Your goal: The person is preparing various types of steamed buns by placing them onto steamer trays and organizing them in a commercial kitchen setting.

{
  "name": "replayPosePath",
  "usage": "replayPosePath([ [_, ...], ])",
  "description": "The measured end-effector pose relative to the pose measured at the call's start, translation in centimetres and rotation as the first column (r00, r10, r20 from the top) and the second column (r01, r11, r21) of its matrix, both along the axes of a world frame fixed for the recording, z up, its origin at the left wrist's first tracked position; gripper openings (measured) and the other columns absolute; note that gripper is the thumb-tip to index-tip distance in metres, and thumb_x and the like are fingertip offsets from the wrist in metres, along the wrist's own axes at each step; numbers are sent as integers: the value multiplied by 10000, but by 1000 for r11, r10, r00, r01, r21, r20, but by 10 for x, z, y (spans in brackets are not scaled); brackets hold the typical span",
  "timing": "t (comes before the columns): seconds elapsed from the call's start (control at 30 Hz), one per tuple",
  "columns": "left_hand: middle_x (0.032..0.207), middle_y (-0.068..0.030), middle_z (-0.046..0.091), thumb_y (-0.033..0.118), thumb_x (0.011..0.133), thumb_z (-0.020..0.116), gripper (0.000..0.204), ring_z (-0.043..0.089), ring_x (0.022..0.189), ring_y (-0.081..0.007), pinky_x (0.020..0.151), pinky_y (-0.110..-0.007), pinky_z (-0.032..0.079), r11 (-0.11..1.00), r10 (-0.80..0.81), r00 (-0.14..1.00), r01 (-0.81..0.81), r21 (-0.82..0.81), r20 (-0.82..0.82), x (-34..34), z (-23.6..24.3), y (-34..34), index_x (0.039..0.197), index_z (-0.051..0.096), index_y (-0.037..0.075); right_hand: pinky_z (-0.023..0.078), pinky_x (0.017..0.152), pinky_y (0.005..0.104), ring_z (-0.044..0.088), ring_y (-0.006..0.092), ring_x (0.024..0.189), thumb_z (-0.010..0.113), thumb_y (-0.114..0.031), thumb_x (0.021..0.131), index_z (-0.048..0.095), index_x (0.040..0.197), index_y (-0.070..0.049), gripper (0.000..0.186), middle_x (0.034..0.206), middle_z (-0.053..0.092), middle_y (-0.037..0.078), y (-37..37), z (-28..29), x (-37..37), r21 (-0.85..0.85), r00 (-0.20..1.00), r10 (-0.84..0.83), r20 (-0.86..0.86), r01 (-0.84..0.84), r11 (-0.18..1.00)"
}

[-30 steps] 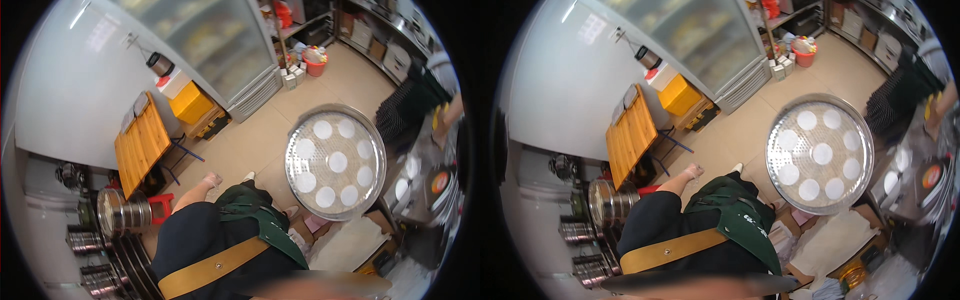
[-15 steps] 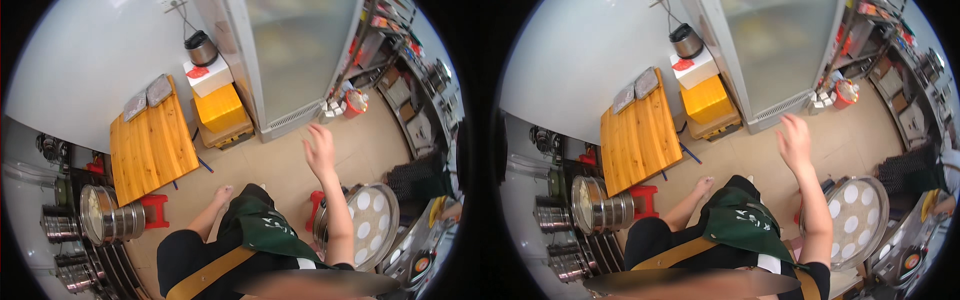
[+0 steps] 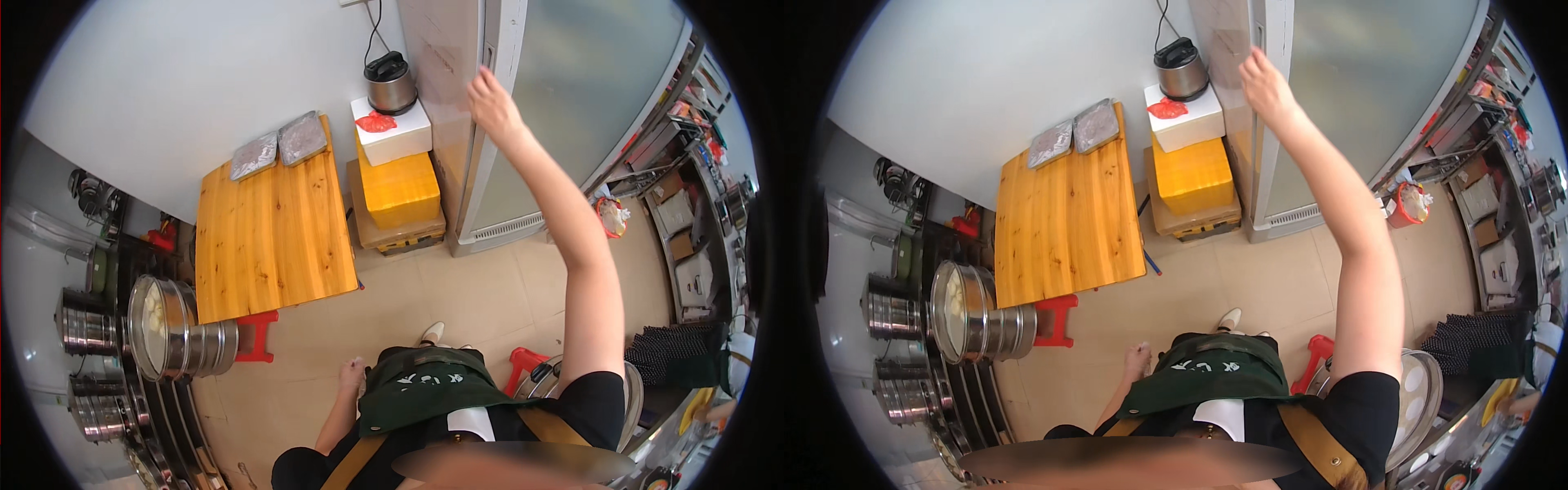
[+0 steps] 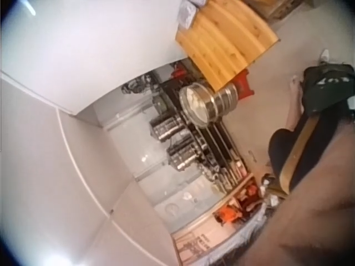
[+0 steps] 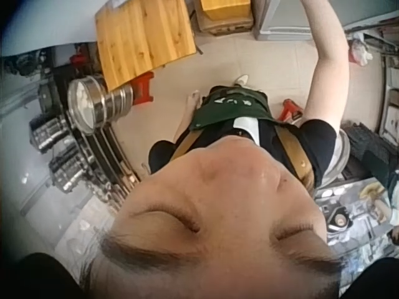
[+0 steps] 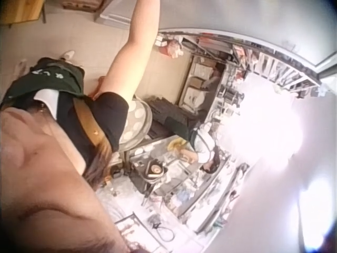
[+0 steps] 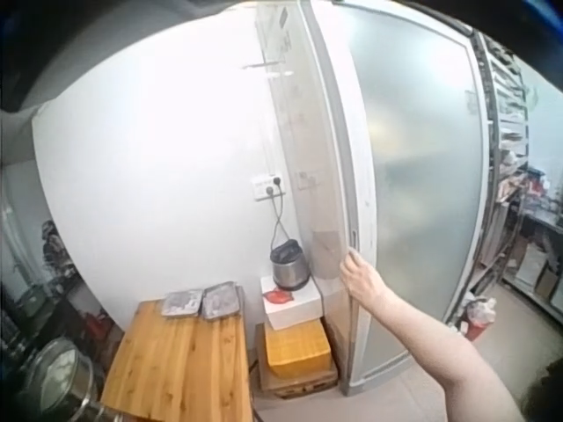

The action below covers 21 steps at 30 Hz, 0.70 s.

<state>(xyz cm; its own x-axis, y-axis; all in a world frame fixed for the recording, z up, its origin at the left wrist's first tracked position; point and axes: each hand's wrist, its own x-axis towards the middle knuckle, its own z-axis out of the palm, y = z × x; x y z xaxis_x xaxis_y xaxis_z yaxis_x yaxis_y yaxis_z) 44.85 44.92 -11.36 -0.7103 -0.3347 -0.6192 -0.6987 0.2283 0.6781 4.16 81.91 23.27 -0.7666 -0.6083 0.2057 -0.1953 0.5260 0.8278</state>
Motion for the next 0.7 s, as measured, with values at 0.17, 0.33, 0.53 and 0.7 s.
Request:
replayPosePath([
  [0.17,683,-105,561,284,772,490,291,527,636,-185,610,-316,415,987,-83,996,79,-144,-22,14,-26,0,802,555,2,232,952,344,385,187,1007,527,-192,689,624,853,-100,212,930,514,9,7,17,-13,31,993,55,-100,-52,998],
  [0.33,784,-105,571,318,774,508,323,519,707,-165,664,-298,412,993,-89,996,87,-84,-18,-8,-8,37,857,554,8,275,867,309,387,160,1005,518,-224,700,640,831,-155,191,937,538,-33,10,15,-7,105,995,71,-76,-63,992],
  [0.53,743,-61,561,295,780,522,292,488,681,-120,638,-280,403,996,-90,984,92,4,-152,-30,10,62,834,551,10,310,799,265,432,155,841,539,-165,632,619,684,-122,105,760,508,-7,19,15,25,-52,994,105,-13,-105,993],
  [0.7,689,-34,540,259,796,507,267,466,650,-99,603,-271,395,988,-50,988,71,137,-147,-38,-18,53,773,552,-4,330,842,288,444,198,842,514,-110,586,577,647,-38,114,758,485,53,53,28,124,-166,975,224,12,-218,962],
])
